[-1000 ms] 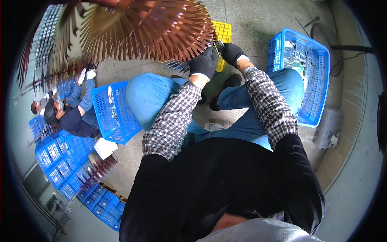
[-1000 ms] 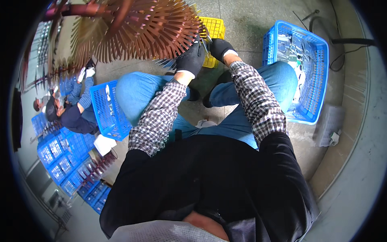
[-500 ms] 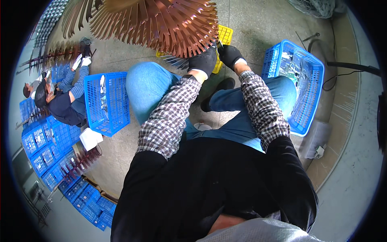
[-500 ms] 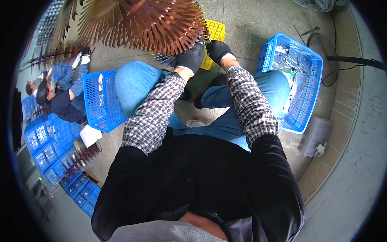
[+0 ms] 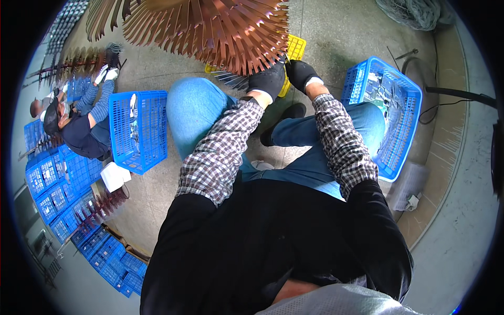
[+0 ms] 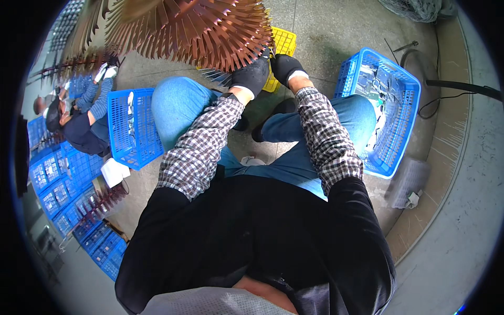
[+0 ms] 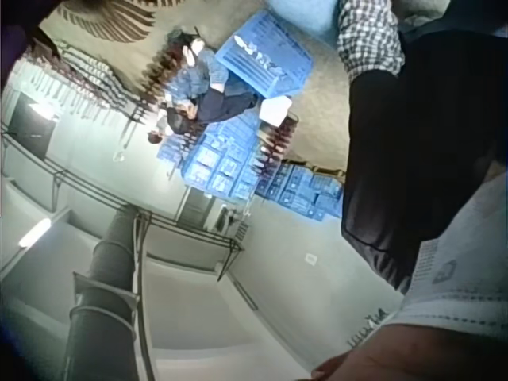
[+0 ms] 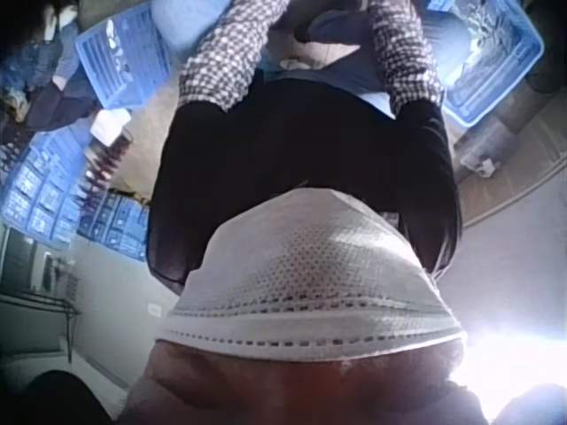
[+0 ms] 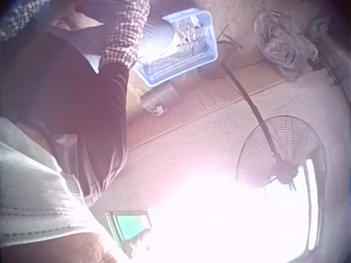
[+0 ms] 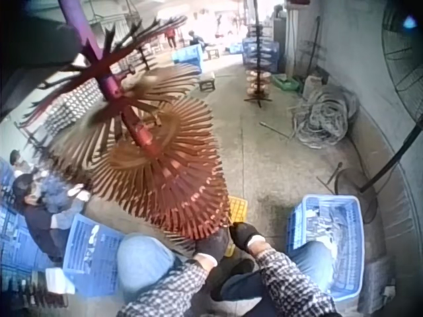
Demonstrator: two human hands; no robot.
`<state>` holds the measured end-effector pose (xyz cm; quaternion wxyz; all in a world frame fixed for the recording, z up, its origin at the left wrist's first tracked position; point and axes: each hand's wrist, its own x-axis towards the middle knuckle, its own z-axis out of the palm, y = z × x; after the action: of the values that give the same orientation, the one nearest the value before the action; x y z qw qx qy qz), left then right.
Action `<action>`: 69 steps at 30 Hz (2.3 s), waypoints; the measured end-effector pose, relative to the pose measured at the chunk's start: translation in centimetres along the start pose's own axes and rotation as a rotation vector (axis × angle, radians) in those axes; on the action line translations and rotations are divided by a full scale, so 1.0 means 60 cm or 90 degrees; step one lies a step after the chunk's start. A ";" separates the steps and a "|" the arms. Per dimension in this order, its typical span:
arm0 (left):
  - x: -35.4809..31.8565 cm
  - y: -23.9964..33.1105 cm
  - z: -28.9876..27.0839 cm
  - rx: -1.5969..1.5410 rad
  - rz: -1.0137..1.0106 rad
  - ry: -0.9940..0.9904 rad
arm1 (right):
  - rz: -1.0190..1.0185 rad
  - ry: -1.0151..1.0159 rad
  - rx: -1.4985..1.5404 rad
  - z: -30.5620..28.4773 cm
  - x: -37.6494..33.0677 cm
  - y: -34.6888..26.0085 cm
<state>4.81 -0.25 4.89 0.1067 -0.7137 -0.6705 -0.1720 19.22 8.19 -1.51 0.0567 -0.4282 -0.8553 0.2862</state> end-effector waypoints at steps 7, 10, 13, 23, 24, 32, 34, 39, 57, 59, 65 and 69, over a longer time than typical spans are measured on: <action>0.000 -0.013 0.009 -0.005 0.039 0.046 | -0.038 -0.086 -0.072 -0.038 0.010 -0.026; -0.003 -0.002 0.017 -0.010 0.034 -0.002 | 0.005 -0.123 -0.052 -0.052 0.004 -0.016; -0.007 -0.015 0.034 -0.070 0.041 -0.070 | 0.094 -0.078 0.037 -0.063 -0.029 -0.031; -0.020 -0.060 0.048 -0.079 0.101 -0.136 | 0.128 0.531 0.218 -0.320 -0.247 0.000; -0.018 -0.065 0.044 -0.078 0.105 -0.136 | 0.258 0.494 0.302 -0.336 -0.287 0.040; -0.002 -0.029 0.037 -0.065 0.202 -0.097 | 0.728 -0.135 -0.052 -0.172 -0.641 0.407; -0.007 -0.038 0.029 -0.060 0.181 -0.107 | 0.744 -0.148 -0.047 -0.151 -0.620 0.375; -0.014 -0.038 0.020 -0.035 0.179 -0.101 | 0.857 -0.171 -0.014 -0.106 -0.588 0.305; -0.030 0.011 -0.016 -0.135 0.208 -0.083 | 0.566 0.489 0.215 -0.343 -0.635 0.221; -0.020 0.027 -0.034 -0.187 0.231 -0.060 | 0.505 0.526 0.308 -0.390 -0.581 0.155; 0.010 0.082 -0.081 -0.757 0.007 -0.290 | 0.221 0.402 0.377 -0.406 -0.381 0.007; 0.006 0.088 -0.098 -0.935 -0.178 -0.316 | 0.120 0.284 0.270 -0.343 -0.285 -0.038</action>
<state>9.47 -2.56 10.86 -0.5679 -0.5283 -0.4727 -0.4184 35.39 3.15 19.34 0.3040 -0.5364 -0.6994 0.3614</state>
